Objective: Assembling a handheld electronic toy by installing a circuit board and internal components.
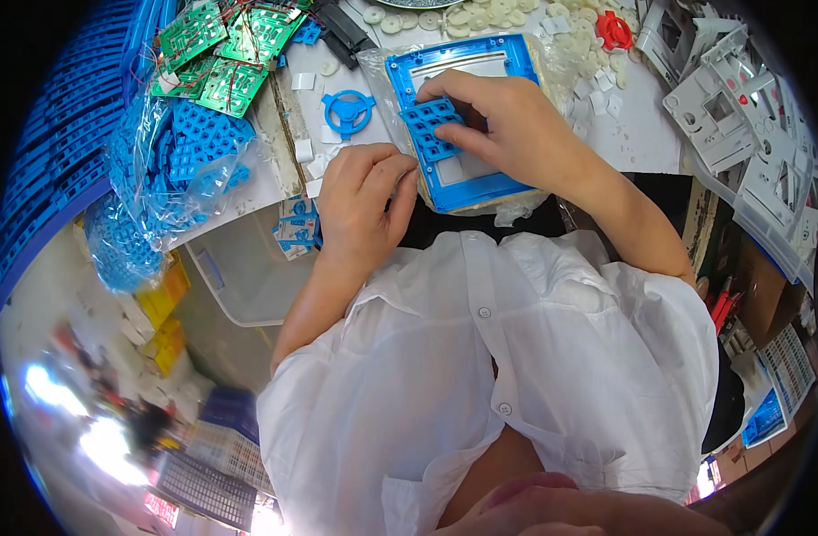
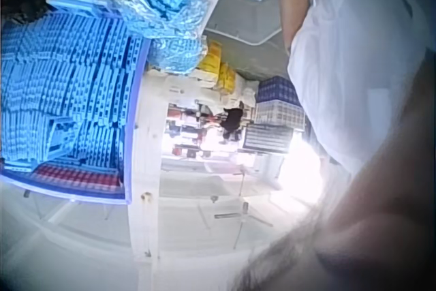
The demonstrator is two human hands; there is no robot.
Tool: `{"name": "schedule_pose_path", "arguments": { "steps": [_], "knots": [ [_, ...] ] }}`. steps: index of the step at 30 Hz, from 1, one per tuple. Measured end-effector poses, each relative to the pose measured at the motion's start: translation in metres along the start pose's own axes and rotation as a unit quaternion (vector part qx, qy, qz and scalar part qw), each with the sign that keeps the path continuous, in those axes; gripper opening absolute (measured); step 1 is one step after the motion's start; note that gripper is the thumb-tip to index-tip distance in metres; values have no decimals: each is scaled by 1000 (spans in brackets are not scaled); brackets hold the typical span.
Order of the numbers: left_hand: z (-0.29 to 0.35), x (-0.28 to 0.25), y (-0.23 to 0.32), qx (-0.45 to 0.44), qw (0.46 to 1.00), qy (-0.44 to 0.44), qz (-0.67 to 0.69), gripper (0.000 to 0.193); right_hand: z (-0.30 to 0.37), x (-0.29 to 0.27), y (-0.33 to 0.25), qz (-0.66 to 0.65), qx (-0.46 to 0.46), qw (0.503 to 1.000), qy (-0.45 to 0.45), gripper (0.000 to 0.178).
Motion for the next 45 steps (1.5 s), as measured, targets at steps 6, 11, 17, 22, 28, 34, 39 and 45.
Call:
{"name": "schedule_pose_path", "arguments": {
  "steps": [6, 11, 17, 22, 28, 34, 39, 45],
  "knots": [
    [-1, 5, 4, 44, 998, -50, -17, 28, 5, 2, 0, 74, -47, 995, 37, 38],
    [-7, 5, 7, 59, 995, -74, -19, 31, 6, 2, 1, 79, -44, 996, 22, 41],
    [-4, 10, 3, 69, 994, -85, -18, 26, 6, -14, -17, 159, -93, 979, 82, 43],
    [-5, 8, 5, 72, 993, -95, -10, 32, 29, -7, -26, 229, -163, 959, -21, 63],
    [-3, 9, 4, 76, 993, -92, -9, 33, 49, 22, -17, 280, -99, 946, -132, 93],
    [-3, 9, 2, 74, 993, -91, -6, 32, 42, 24, -13, 290, -106, 937, -163, 97],
    [-4, 9, 0, 83, 992, -97, 2, 35, 42, 17, -14, 256, -113, 948, -150, 94],
    [-19, 0, 0, 117, 989, -65, -55, 36, 45, 2, -13, 265, -98, 951, -123, 91]
  ]
}}
Point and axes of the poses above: each hand's wrist, its own z-axis away from the middle knuckle, its own x-axis out of the palm, y = z × x, the point moved 6 cm from there along -z, towards the middle knuckle, and after that the axes turned 2 degrees about x, right-handed, at the moved point
